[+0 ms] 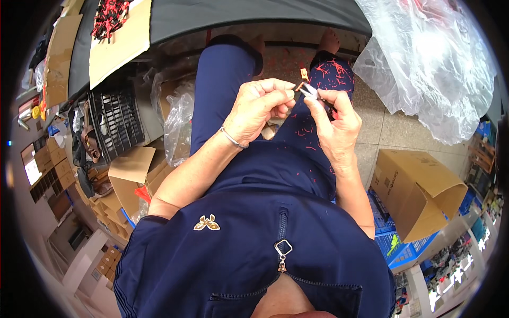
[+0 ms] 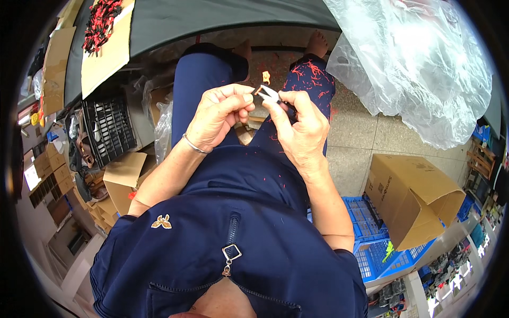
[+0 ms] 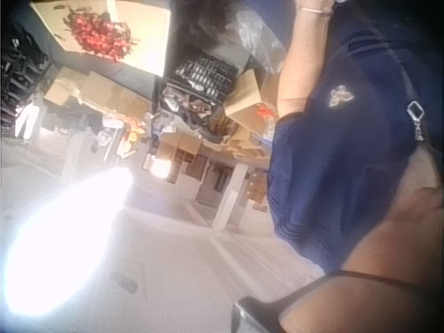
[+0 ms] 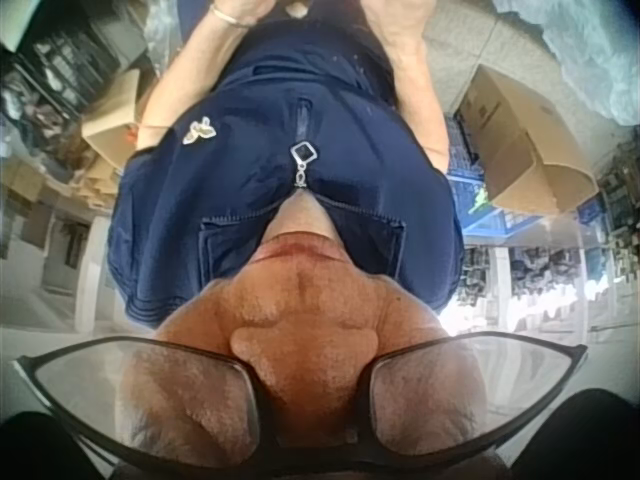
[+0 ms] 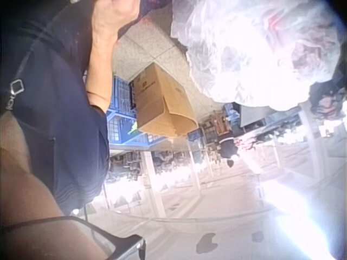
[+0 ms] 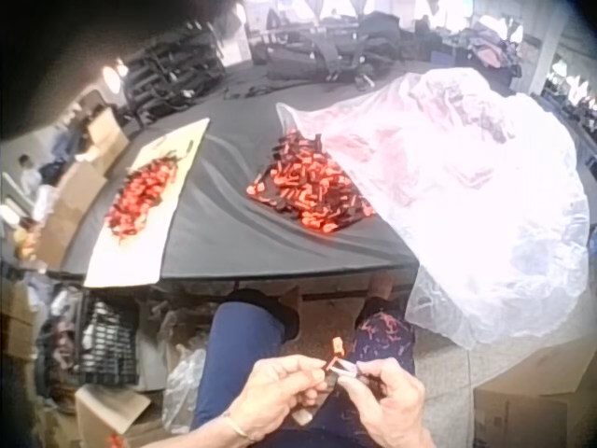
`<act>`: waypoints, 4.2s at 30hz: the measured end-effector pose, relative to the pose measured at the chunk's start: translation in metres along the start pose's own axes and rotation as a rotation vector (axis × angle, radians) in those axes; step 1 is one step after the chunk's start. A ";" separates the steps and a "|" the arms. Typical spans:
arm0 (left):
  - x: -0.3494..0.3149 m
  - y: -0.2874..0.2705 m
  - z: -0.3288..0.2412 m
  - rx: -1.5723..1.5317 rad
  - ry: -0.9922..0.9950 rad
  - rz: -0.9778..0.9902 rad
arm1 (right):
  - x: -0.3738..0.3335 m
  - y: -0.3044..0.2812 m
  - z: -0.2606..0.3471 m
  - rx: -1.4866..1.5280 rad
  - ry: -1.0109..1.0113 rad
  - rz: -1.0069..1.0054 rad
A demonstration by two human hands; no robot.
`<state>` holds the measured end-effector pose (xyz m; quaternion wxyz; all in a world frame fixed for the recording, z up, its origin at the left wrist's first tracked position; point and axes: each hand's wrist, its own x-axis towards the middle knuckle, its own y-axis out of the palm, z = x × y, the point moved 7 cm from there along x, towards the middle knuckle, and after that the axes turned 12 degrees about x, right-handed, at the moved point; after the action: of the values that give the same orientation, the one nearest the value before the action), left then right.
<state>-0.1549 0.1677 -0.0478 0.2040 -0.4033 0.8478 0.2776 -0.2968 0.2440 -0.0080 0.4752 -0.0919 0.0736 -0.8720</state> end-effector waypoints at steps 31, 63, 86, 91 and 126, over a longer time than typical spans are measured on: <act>0.017 -0.239 -0.244 -0.201 0.734 -0.592 | 0.024 0.038 -0.039 0.176 0.302 0.098; 0.089 -0.106 -0.213 0.916 0.533 -0.710 | 0.032 0.015 -0.032 0.209 0.172 0.001; -0.020 0.005 -0.094 0.214 0.320 0.130 | 0.018 -0.001 0.079 -0.056 -0.355 -0.102; -0.021 0.002 -0.089 0.213 0.297 0.111 | 0.016 -0.002 0.081 0.135 -0.210 -0.116; -0.044 0.023 -0.081 0.853 0.808 -0.284 | 0.023 0.012 0.022 0.496 0.163 0.015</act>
<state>-0.1572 0.1535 0.0462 0.0447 -0.4688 0.8325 -0.2918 -0.2939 0.2171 0.0130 0.4822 0.0984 -0.1040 -0.8643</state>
